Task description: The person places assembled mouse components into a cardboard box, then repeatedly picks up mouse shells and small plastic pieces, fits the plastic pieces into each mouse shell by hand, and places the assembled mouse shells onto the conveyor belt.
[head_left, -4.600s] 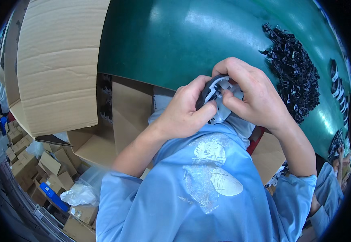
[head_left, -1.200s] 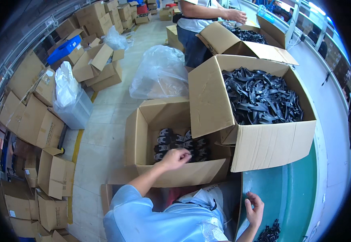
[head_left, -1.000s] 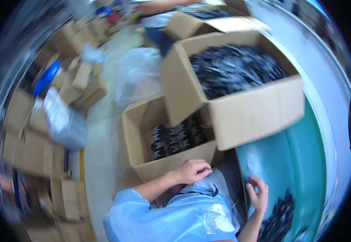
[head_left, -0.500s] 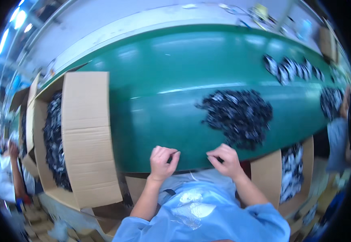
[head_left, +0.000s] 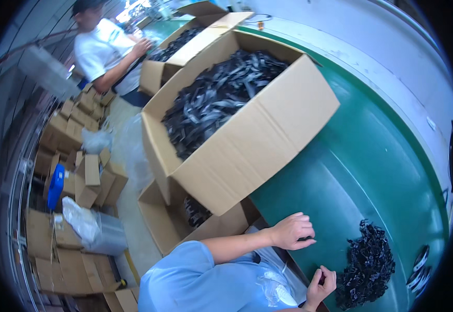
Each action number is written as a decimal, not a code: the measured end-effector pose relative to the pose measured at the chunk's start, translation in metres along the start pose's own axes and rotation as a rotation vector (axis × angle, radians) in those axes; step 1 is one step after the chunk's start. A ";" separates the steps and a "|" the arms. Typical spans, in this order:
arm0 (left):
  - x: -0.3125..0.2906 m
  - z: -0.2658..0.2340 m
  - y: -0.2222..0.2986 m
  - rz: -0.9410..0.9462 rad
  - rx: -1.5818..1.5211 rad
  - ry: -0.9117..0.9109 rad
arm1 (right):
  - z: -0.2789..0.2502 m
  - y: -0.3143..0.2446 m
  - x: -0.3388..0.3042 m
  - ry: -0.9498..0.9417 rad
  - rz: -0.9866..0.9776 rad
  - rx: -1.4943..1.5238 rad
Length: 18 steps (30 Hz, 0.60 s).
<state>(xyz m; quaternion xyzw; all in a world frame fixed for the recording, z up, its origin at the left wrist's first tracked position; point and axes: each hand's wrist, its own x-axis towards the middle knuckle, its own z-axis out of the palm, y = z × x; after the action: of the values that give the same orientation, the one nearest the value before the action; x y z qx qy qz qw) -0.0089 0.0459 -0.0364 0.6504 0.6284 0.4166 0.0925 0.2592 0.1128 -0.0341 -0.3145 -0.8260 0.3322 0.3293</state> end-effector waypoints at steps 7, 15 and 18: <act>-0.050 -0.020 0.006 0.055 -0.070 0.284 | -0.010 -0.025 0.012 -0.055 0.151 -0.143; -0.301 -0.152 -0.015 -0.992 0.469 0.636 | -0.005 0.024 -0.005 -0.070 0.016 -0.078; -0.347 -0.192 -0.080 -1.200 0.881 0.159 | -0.004 0.040 -0.006 -0.097 -0.018 -0.114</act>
<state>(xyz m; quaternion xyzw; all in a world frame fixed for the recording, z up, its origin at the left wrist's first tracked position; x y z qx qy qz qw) -0.1469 -0.3267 -0.1140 0.1408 0.9887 0.0501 -0.0111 0.2776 0.1331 -0.0642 -0.3088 -0.8614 0.2964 0.2734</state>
